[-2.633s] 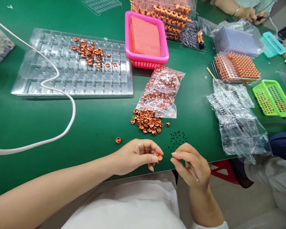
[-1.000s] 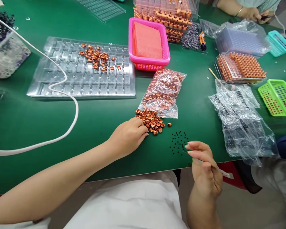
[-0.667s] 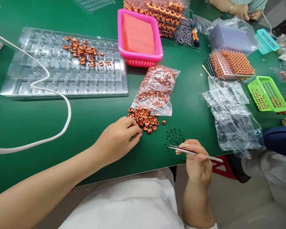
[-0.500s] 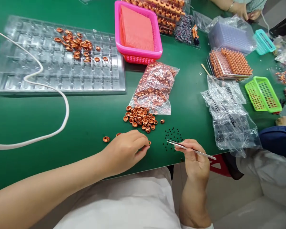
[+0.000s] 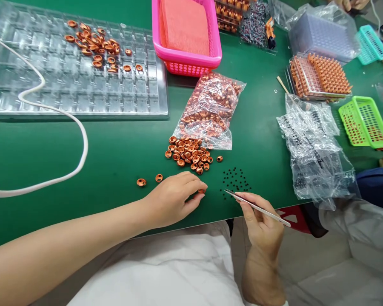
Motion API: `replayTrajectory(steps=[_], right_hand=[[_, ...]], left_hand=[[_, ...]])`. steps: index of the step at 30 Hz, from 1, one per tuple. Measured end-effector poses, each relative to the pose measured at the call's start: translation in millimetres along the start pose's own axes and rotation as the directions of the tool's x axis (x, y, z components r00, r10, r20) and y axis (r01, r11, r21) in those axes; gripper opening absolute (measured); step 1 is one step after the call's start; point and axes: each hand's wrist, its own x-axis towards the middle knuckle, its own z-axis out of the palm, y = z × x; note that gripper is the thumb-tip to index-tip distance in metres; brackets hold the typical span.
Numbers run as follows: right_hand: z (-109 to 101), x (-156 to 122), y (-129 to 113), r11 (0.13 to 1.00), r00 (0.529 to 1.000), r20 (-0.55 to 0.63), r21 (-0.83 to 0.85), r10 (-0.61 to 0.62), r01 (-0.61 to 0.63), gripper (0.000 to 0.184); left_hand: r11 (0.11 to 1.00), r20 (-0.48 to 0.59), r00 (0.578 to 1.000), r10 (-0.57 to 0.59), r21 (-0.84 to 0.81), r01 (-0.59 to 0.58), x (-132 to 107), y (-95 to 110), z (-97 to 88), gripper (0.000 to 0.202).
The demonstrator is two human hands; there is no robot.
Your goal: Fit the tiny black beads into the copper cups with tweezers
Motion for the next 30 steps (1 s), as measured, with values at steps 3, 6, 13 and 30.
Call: replayTrajectory(steps=[3, 6, 13, 30], right_hand=[[4, -4, -3, 0.997, 0.999, -0.049, -0.078, -0.003, -0.001, 0.015], [8, -4, -4, 0.994, 0.999, -0.022, -0.106, -0.028, 0.026, 0.012], [11, 1, 1, 0.992, 0.996, 0.029, -0.096, -0.082, 0.085, 0.017], [14, 5, -6, 0.976, 0.982, 0.03, -0.107, -0.185, 0.187, 0.02]], left_hand=[[1.0, 0.005, 1.0, -0.02, 0.0, 0.02, 0, 1, -1.9, 0.011], [1.0, 0.001, 1.0, -0.02, 0.009, 0.02, 0, 1, -2.7, 0.01], [0.999, 0.004, 0.999, -0.033, 0.006, 0.033, 0, 0, -3.5, 0.01], [0.998, 0.028, 0.998, -0.056, -0.029, 0.056, 0, 0, -5.6, 0.01]])
